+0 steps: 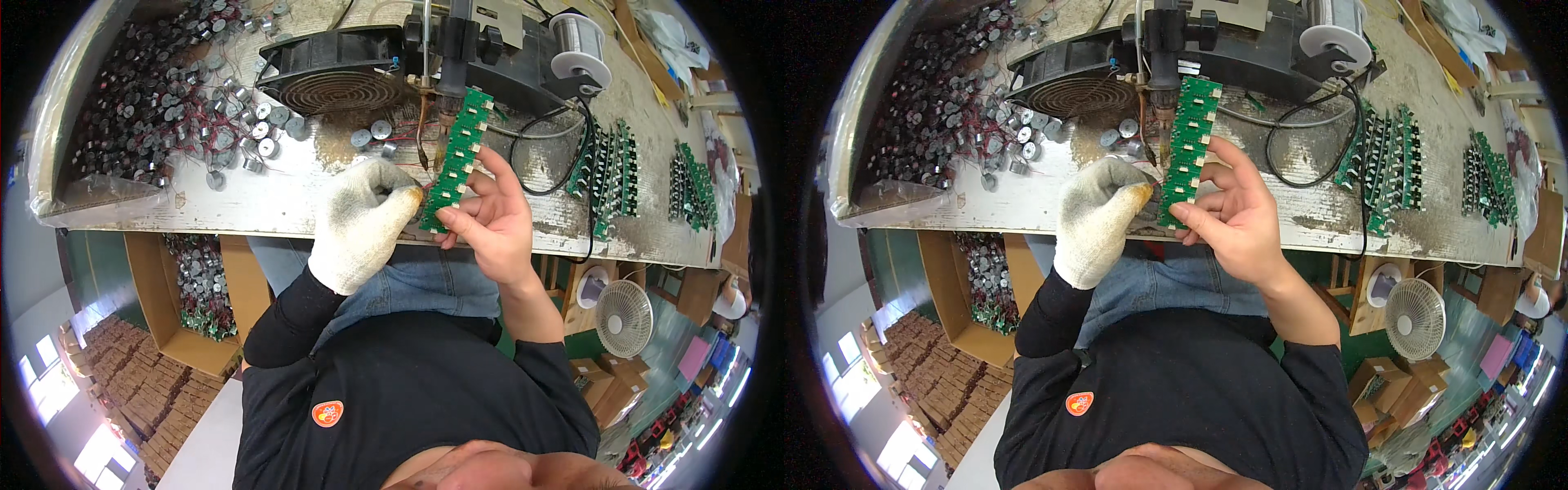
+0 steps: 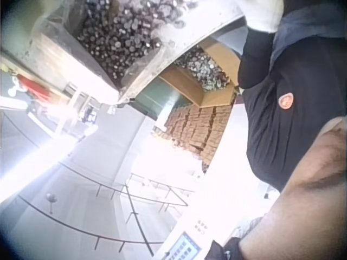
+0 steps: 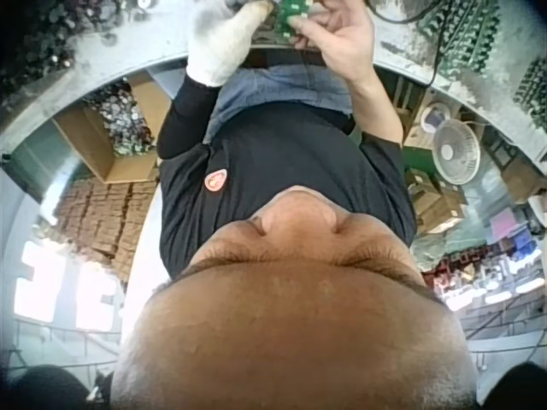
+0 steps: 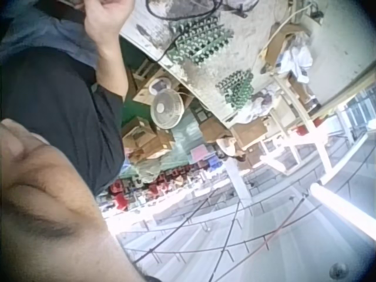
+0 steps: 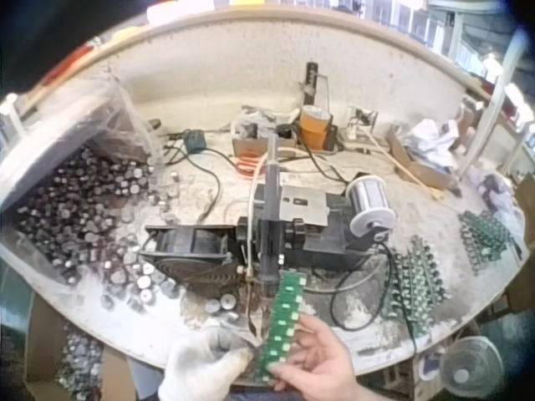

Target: The person takes circuit boards and small round components with wires, soldering the wires onto the circuit boards using a soldering iron.

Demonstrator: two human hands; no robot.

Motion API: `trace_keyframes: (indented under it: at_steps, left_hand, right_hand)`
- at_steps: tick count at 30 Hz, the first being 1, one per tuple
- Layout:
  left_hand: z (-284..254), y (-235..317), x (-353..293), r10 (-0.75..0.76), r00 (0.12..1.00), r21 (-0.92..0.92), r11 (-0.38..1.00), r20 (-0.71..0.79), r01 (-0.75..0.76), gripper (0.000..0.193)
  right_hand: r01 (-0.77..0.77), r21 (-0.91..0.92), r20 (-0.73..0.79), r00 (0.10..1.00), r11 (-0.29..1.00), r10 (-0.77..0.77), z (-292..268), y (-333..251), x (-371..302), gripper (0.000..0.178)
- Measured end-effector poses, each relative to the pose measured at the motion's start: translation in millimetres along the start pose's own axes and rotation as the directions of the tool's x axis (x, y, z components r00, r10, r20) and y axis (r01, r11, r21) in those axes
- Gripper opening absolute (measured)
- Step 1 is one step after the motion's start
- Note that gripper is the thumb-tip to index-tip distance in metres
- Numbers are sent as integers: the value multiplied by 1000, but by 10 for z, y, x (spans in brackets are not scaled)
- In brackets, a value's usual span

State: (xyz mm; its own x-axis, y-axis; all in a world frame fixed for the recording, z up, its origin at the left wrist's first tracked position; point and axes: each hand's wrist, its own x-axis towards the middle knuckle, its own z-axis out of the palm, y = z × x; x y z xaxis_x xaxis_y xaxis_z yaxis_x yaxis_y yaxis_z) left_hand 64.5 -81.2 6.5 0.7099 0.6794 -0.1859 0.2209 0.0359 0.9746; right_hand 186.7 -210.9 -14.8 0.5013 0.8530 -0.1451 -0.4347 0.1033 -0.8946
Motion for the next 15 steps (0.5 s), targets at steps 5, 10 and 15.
trace_keyframes:
  at_steps: [5, 10, 15]
  left_hand:
    - [-6, 55, 10, 26, 1000, 51, 998, -8, -26, 12]
    - [2, 30, 5, 49, 999, 54, 997, -4, -49, 12]
    - [38, -64, -16, -27, 999, -50, 998, -39, 25, 12]
  right_hand:
    - [2, -1, -8, 1000, 1000, -2, 21, -34, 5, 72]
    - [0, 6, -13, 1000, 1000, 0, -6, -4, 0, 72]
    - [-5, 12, -9, 1000, 1000, 5, -4, 37, -9, 71]
